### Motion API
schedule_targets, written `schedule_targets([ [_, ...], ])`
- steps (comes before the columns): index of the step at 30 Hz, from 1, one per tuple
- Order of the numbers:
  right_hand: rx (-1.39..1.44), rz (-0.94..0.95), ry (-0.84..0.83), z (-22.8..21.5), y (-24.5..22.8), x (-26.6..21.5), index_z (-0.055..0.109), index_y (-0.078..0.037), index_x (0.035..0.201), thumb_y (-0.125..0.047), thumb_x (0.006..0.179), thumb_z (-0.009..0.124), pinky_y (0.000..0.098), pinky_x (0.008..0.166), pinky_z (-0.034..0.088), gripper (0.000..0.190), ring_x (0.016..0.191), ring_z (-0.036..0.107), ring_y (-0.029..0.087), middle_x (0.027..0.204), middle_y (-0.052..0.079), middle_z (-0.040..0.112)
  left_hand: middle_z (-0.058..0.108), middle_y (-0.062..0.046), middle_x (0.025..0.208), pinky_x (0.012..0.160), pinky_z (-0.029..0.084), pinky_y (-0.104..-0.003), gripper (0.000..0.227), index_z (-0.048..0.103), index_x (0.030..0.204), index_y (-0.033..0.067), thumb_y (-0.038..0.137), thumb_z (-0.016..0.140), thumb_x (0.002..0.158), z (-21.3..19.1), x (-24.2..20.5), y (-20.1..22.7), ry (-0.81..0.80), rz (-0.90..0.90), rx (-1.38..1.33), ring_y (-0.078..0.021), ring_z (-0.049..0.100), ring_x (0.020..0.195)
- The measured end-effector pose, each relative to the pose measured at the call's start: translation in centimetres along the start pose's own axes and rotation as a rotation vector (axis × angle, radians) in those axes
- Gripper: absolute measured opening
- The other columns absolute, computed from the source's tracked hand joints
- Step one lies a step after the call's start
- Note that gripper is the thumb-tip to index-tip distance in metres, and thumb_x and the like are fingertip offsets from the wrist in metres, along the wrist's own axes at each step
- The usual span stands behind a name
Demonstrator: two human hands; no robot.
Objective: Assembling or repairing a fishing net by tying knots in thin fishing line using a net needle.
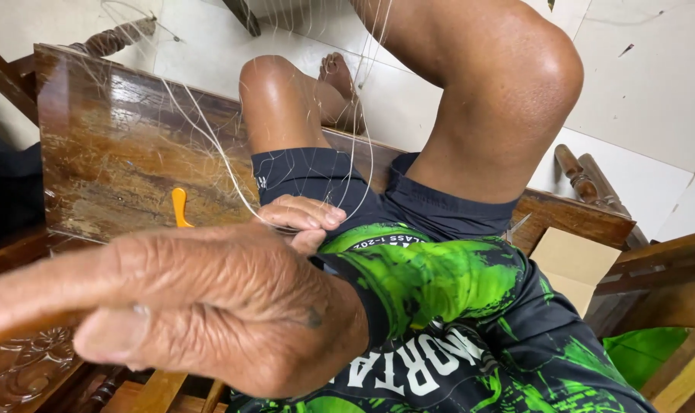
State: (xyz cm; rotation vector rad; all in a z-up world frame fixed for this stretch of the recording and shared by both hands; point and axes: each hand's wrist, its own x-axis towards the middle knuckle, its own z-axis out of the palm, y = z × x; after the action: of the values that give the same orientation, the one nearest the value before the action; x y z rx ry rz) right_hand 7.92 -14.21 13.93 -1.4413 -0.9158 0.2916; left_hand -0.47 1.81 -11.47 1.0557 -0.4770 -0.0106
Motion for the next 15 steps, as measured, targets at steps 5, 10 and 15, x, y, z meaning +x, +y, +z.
schedule_targets([
  [5,-0.023,-0.003,-0.05,-3.0,-0.6,-0.6,0.062,-0.006,0.171,-0.027,0.144,0.041,0.0348,0.108,0.083,0.041,0.095,0.095,0.013,0.162,0.016,0.083,0.086,-0.017,0.114,0.105,0.074,-0.042,0.015,0.079,0.121,0.0036,0.011,0.087,0.112,1.4,0.1,1.2,0.149,-0.067,0.006,-0.0293,0.086,0.111],
  [10,-0.023,0.003,-0.108,-6.1,-0.6,-2.8,0.062,-0.006,0.17,-0.026,0.143,0.043,0.0327,0.106,0.085,0.039,0.091,0.096,0.01,0.165,0.016,0.082,0.081,-0.012,0.109,0.098,0.064,-0.036,0.025,0.074,0.114,0.0057,0.027,0.088,0.109,3.2,0.5,4.1,0.362,-0.17,0.002,-0.0223,0.079,0.103],
  [15,-0.572,-0.1,-0.275,-8.0,0.6,-6.5,0.084,-0.008,0.131,-0.002,0.128,0.044,0.0508,0.083,0.041,0.041,0.075,0.054,0.035,0.092,0.006,0.055,0.078,-0.017,0.097,0.097,0.071,-0.046,0.017,0.066,0.113,0.0057,0.017,0.072,0.123,6.2,3.8,7.5,0.402,-0.222,-0.103,-0.0307,0.079,0.092],
])
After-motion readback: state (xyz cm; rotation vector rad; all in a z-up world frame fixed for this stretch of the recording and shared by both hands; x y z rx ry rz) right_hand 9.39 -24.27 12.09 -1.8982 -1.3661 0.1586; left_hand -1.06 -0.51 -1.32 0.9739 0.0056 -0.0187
